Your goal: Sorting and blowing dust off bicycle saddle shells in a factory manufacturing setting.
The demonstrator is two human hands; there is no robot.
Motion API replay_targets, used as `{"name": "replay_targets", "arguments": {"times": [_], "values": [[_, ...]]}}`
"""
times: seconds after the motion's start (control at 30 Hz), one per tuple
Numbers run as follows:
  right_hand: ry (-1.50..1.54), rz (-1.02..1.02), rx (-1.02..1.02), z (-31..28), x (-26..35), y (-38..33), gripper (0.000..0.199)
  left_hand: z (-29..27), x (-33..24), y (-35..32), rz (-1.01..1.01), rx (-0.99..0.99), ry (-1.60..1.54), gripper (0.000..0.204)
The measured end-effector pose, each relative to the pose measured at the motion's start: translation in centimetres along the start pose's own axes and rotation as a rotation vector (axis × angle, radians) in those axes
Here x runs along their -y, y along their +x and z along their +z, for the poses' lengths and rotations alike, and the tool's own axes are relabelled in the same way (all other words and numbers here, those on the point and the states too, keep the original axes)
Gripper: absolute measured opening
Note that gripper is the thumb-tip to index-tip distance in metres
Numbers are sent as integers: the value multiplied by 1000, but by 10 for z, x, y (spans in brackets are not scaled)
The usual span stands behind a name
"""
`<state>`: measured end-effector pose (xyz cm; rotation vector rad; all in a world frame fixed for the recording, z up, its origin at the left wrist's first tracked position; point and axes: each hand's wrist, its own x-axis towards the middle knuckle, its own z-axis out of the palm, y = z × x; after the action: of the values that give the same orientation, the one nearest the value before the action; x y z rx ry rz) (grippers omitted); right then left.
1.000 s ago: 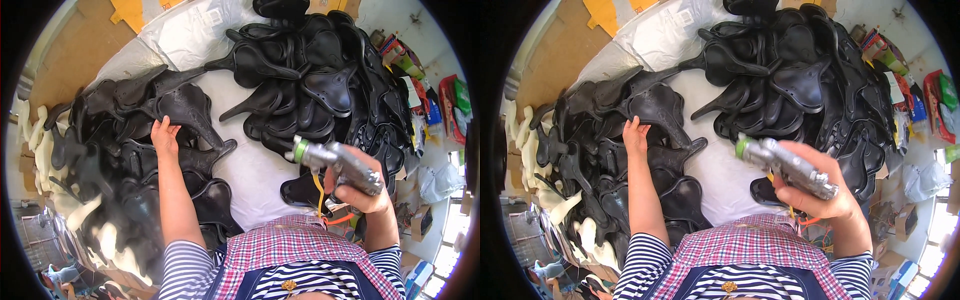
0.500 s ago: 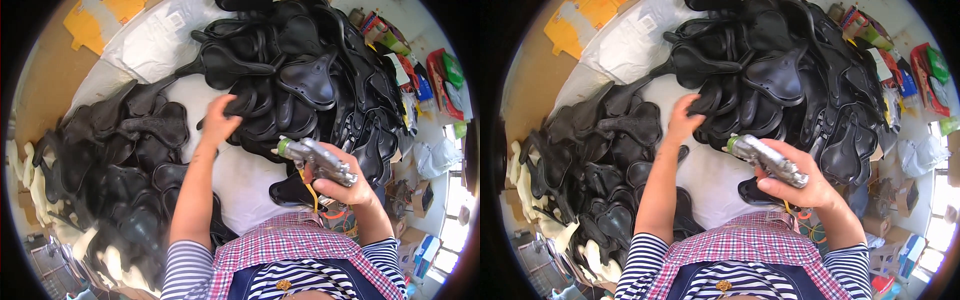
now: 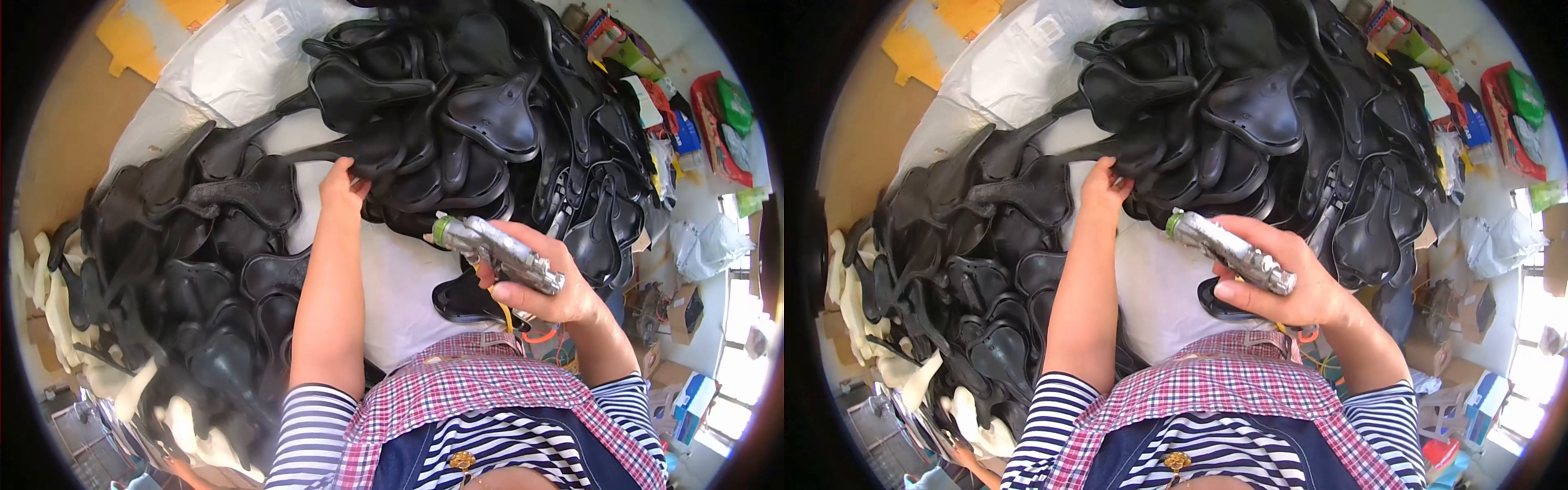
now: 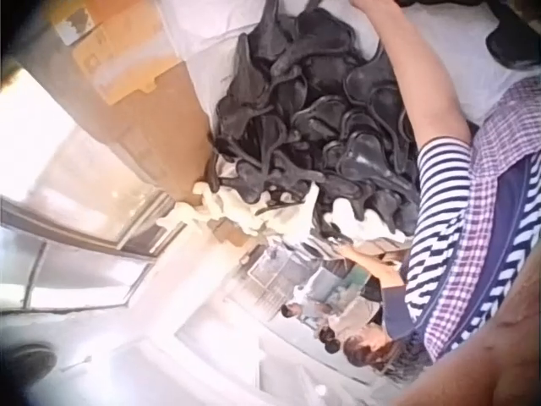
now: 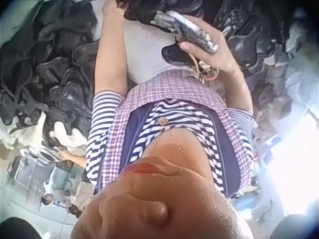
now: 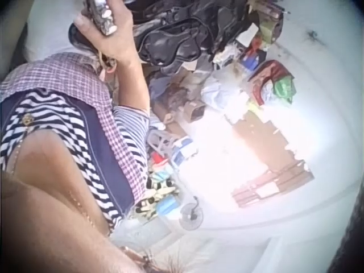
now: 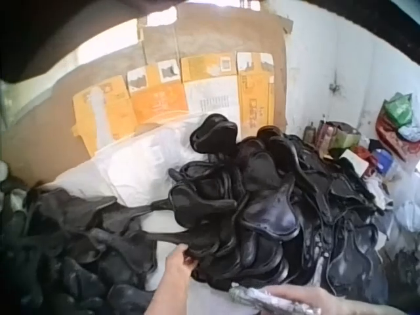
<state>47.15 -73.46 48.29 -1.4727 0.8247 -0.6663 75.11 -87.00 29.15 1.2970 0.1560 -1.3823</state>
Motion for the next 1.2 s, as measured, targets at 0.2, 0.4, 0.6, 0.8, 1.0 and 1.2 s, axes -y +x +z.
{"name": "replay_targets", "arguments": {"times": [0.2,0.4,0.6,0.8,1.0,1.2], "values": [[-72,11,13,-9,11,-18,57,-101,-75,-9,398,116,128,22],[-59,15,20,1,34,-3,55,-140,-87,-46,396,133,150,12],[78,-101,0,5,45,5,59,-164,-83,-46,351,172,234,21],[-84,48,50,-25,10,-1,55,-162,-132,-51,588,122,-260,30],[196,45,-118,-36,-14,20,62,-30,-158,7,770,398,-50,44],[156,103,-85,-24,-15,44,64,84,-146,97,1548,214,1508,48]]}}
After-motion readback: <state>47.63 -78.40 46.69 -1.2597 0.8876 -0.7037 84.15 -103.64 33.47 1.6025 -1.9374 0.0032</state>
